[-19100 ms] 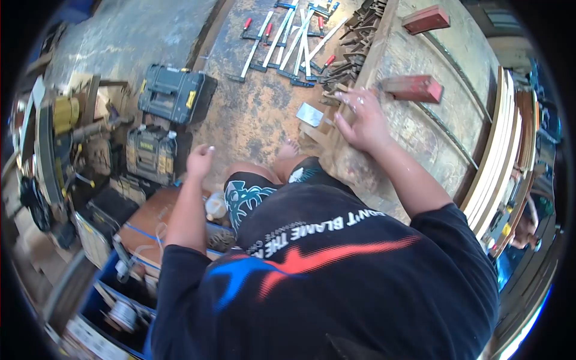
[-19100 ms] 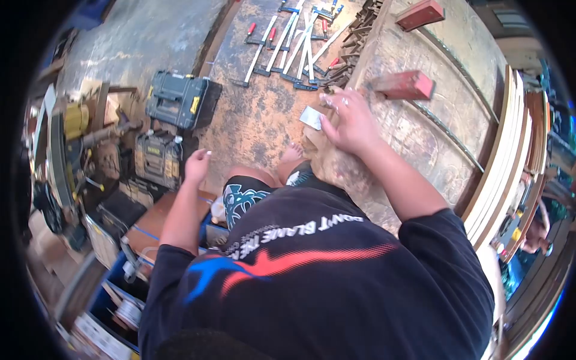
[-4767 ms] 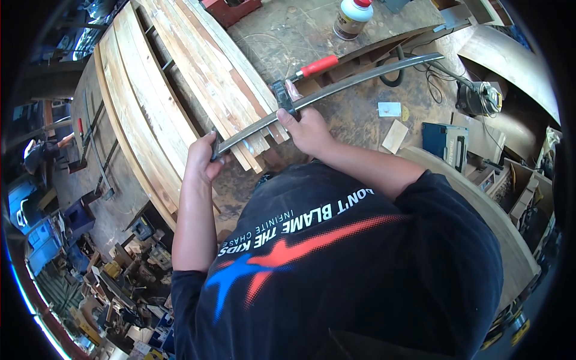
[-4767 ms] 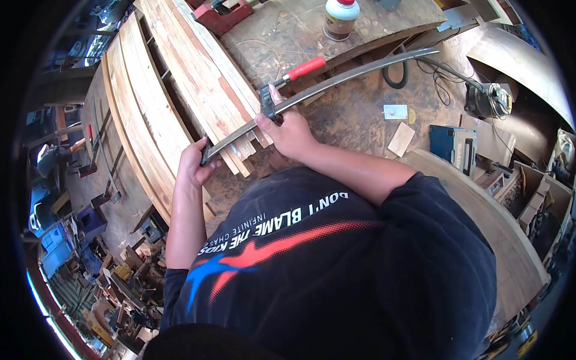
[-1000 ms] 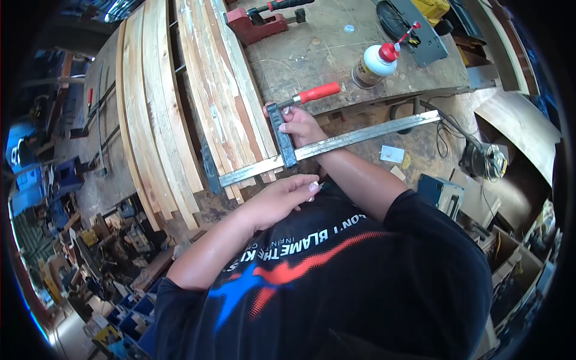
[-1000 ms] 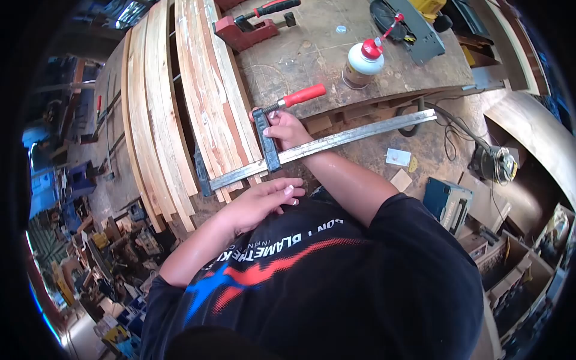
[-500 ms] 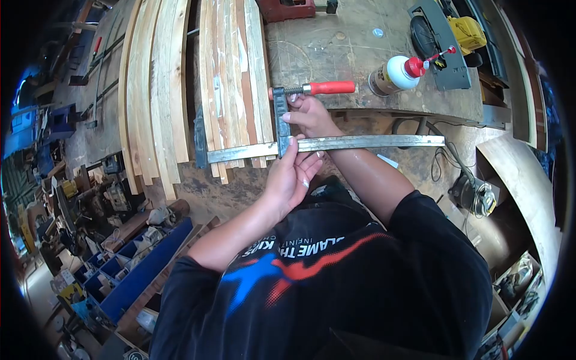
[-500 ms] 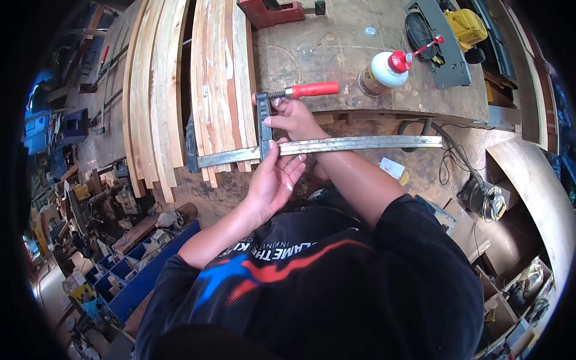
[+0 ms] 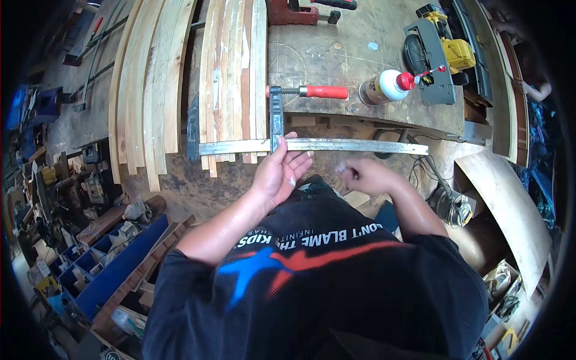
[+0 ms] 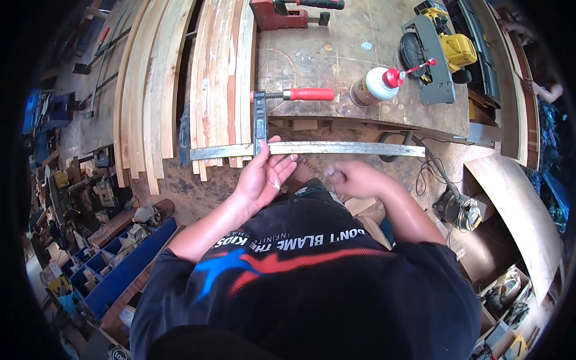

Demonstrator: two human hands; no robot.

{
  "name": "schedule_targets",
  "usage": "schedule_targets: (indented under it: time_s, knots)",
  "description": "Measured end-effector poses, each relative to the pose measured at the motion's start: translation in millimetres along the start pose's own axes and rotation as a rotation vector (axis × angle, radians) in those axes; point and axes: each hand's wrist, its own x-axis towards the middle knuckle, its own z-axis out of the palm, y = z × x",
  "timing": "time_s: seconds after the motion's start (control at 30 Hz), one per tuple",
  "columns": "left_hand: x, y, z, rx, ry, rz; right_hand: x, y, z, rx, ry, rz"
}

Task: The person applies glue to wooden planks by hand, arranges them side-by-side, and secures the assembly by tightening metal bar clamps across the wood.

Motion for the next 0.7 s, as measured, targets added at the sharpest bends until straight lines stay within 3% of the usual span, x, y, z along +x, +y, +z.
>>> schedule_targets:
  time_s: [0.03, 0.13, 0.2, 0.33, 0.53, 0.7]
  knots:
    - [0.6, 1.4, 1.1, 0.004, 0.002, -0.005, -25.2, -27.2, -21.1, 0.000, -0.122, 0.068]
    - [0.8, 2.9, 0.7, 0.006, 0.004, -0.012, -54.2, -65.0, -60.3, 0.174, 0.071, -0.081]
    - [1.7, -1.0, -4.4, 0.001, -0.003, -0.010, -36.7, -85.3, -81.3, -0.123, 0.473, -0.260]
    - [3.2, -1.3, -3.4, 0.007, -0.005, 0.009, 52.3, -64.5, -100.4, -0.436, 0.630, -0.189]
    - [7.0, -2.3, -5.0, -0.007, -0.010, 0.043, 95.8, -38.7, -97.1, -0.117, 0.460, -0.229]
    - [6.3, -3.6, -5.7, -0.022, -0.009, 0.041, 115.7, -15.4, -111.2, 0.664, 0.168, 0.099]
